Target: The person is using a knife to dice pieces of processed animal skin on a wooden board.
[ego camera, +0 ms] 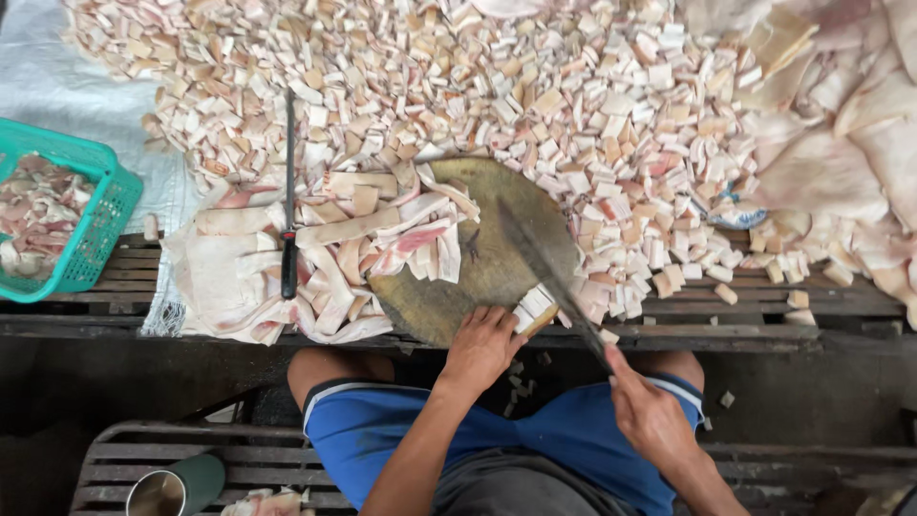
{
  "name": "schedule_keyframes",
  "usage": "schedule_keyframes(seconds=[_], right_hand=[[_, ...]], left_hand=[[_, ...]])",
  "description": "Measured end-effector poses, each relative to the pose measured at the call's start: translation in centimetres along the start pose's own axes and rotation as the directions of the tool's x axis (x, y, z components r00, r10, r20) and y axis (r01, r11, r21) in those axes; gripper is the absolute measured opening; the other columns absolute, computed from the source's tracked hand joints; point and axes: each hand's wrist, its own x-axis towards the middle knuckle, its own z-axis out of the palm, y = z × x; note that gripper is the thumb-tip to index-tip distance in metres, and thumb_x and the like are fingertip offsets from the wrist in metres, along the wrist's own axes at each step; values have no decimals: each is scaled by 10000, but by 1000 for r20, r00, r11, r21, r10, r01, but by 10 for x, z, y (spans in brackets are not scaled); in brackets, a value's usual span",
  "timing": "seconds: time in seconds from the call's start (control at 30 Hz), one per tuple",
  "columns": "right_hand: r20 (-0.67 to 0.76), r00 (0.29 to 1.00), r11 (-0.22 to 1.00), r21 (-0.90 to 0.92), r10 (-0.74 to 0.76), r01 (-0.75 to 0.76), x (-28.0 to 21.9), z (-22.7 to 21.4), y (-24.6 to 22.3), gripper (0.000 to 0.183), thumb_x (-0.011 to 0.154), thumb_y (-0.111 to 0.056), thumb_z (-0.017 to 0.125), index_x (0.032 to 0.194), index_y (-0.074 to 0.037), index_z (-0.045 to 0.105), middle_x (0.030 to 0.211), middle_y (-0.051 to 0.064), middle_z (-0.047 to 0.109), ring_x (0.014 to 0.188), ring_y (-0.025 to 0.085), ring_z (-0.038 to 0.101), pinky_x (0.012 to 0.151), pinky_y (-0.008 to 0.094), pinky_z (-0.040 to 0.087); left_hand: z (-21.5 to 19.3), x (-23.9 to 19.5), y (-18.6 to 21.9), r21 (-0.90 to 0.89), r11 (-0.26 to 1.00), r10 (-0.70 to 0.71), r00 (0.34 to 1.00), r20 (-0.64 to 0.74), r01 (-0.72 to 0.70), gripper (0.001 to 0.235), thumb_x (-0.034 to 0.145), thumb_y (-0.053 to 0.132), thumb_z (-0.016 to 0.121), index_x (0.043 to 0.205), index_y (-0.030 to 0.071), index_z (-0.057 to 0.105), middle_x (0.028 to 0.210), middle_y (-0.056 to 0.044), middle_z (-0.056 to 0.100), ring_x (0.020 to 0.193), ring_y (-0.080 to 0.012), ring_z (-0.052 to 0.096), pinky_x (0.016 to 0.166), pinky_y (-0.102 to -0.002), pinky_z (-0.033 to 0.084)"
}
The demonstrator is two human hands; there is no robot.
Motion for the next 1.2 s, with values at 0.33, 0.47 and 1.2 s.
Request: schedule_keyframes(seconds=[0.33,0.47,1.2], right_hand=[[233,972,999,-6,-40,43,-33,-16,7,619,845,-97,700,1440,-75,532,729,148,748,543,316,683,508,442,560],[467,880,705,-594,-88,386,-6,-10,49,578,1003,-105,613,1466,166,399,1208,272,667,529,270,663,456,442,537],[810,525,-276,584,259,-764,3,101,1,328,779,-234,666,1031,-49,568,803,165,684,649,310,674,567,435,567]], left_hand=[[-2,-39,-16,-296,945,-231,923,-307,138,133,852,123,718,897,56,612,998,-146,663,998,-358,628,921,-476,504],[-16,-47,-28,-223,948,-310,827,-468,229,81,862,90,697,918,72,641,1053,-149,650,1020,-371,616,917,-489,495],[-99,-9,-299,243,521,-696,572,-434,818,337,955,188,561,1174,-68,570,1178,-257,634,1028,-407,674,879,-461,572]])
